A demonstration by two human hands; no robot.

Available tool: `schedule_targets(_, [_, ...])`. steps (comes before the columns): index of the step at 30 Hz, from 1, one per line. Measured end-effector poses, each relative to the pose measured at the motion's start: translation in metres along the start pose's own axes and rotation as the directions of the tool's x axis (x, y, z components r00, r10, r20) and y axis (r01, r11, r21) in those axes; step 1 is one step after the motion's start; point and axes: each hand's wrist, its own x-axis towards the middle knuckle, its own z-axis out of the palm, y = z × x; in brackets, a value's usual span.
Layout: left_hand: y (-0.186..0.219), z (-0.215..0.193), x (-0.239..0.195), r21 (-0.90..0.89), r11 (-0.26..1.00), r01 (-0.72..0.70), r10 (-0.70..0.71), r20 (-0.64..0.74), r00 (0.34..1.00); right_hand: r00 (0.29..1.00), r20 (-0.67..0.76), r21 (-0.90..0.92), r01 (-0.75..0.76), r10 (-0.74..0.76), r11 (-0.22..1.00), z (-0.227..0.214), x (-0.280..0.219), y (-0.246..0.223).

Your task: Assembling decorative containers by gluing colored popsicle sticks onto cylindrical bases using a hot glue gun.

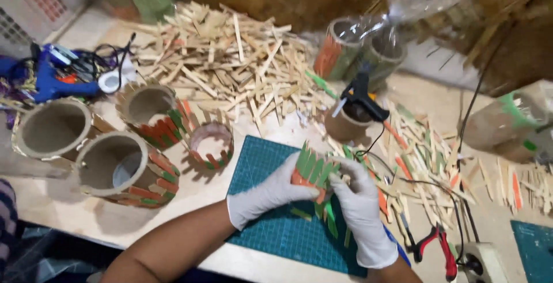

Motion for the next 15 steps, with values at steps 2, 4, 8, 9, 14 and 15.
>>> schedule_targets(2, [-0.007,-0.003,0.003,-0.038,0.999,0.026,-0.027,-0.013,1.000,1.000,0.017,0.013,0.001,-0.001,1.000,0.000,0.007,0.002])
schedule_targets(4, [-0.017,-0.004,0.005,-0.087,0.993,0.081,-0.083,-0.015,0.996,0.999,0.022,0.023,-0.028,0.027,0.999,-0.002,0.006,0.003])
schedule_targets(8, [-0.018,-0.005,0.006,-0.044,0.999,-0.028,0.029,0.016,0.999,0.999,0.008,0.036,-0.044,0.044,0.998,0.003,0.005,-0.006])
schedule_targets(9, [-0.016,-0.004,0.005,-0.065,0.995,-0.076,0.079,0.039,0.996,0.999,0.014,0.045,-0.037,0.037,0.998,0.005,0.004,-0.008])
schedule_targets(14, [-0.060,-0.012,0.011,-0.015,0.995,-0.102,0.102,-0.021,0.995,0.995,-0.028,0.096,-0.096,0.099,0.991,0.005,0.005,-0.004])
schedule_targets(15, [-0.078,-0.016,0.014,-0.022,0.985,-0.171,0.169,-0.059,0.984,0.986,-0.052,0.128,-0.153,0.160,0.980,0.006,0.007,-0.003])
